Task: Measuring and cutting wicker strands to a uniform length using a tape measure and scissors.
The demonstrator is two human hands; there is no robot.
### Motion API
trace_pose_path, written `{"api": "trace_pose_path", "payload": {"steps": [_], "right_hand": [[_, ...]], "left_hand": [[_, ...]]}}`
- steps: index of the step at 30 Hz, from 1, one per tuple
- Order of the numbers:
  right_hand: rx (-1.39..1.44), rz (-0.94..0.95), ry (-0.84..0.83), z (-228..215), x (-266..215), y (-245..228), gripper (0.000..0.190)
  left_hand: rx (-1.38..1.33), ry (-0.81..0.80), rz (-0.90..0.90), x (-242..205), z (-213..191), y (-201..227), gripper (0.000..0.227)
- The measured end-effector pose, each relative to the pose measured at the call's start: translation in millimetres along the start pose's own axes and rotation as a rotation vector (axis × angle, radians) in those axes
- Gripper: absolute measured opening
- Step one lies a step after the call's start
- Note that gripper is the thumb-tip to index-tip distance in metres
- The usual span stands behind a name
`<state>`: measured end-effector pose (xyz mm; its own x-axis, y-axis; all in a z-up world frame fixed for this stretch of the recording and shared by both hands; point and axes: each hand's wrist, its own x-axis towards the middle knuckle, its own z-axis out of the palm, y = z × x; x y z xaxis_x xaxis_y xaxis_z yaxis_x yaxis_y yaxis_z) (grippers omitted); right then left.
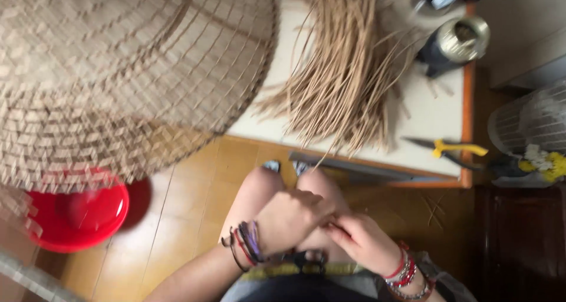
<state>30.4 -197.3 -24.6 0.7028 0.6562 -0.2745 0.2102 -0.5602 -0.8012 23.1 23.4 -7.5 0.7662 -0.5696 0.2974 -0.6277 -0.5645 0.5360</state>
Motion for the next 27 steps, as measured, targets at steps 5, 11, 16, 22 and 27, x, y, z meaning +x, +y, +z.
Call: {"api": "trace_pose_path", "payload": {"steps": [5, 11, 16, 22, 27], "right_hand": [[-0.108, -0.064, 0.253, 35.5, -26.9, -0.2, 0.011], [-0.130, 0.020, 0.308, 67.3, -62.5, 31.3, 0.018], [-0.130, 0.065, 0.349, 82.6, -86.3, 30.1, 0.018], [-0.112, -0.029, 0.358, 84.6, -85.2, 21.1, 0.013], [-0.117, -0.111, 0.314, 90.2, -69.6, 8.0, 0.009]], "left_hand": [[-0.050, 0.024, -0.433, -69.1, 13.3, 3.9, 0.017], [0.240, -0.049, -0.119, -181.0, 113.9, -35.9, 0.040], [0.313, 0.104, -0.204, -181.2, 151.3, -29.0, 0.019], [0.411, 0.078, -0.258, -192.8, 152.7, -24.2, 0.019], [0.347, -0.005, -0.258, -203.4, 136.9, -5.4, 0.019]]}}
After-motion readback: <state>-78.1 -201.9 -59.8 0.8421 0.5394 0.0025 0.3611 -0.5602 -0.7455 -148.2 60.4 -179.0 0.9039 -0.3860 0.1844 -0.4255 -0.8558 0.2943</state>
